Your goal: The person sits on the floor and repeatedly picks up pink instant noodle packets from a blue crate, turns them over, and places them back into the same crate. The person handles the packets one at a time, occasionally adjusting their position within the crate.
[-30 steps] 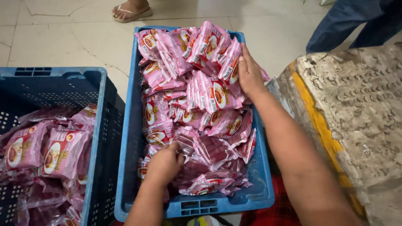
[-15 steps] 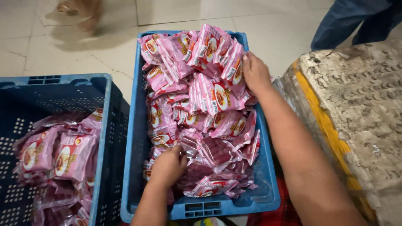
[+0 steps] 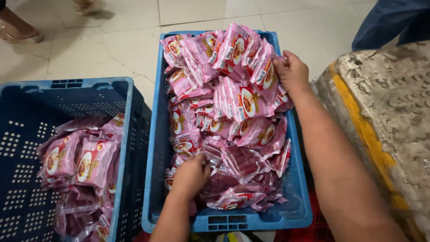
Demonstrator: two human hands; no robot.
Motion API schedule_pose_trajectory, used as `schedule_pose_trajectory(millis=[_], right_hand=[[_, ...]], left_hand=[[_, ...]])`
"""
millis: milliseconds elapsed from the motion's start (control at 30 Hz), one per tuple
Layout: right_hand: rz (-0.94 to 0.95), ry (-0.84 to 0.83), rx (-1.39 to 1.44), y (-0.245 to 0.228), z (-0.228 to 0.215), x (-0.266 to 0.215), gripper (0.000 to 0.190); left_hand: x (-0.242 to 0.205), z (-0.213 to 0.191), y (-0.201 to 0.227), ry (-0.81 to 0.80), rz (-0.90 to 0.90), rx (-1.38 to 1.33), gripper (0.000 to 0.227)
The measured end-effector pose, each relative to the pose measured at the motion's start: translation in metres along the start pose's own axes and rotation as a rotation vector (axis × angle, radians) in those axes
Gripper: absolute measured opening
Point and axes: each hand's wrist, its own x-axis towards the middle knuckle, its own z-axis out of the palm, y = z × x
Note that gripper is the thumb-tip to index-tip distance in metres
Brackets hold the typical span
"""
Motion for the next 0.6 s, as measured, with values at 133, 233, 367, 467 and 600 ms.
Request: schedule_pose_trajectory(millis=[133,233,367,467,600], right_hand=[[-0.067,-0.041,0.017,-0.011,-0.004,-0.006,0.066],[-0.036,-0.067,0.077,-0.044,-0.008,-0.025,0.047],[-0.039,-0.054,0.069,-0.009,0.002,-0.005,0.040],[0.079,-0.030,0.180,-0.026,-0.016,-0.013,0.066],[0.181,-0.097,0.244,-0.044,-0.027,-0.026,0.083]], left_hand=[[-0.003,-0.005,0.004,-0.010,0.007,-0.008,0.034],[-0.003,-0.003,0.003,-0.006,0.007,-0.007,0.034],[0.003,0.011,-0.007,0.044,0.040,-0.011,0.031],[0.005,0.012,-0.009,0.036,0.040,-0.015,0.034],[0.001,0.007,-0.005,0.023,0.044,-0.015,0.034]])
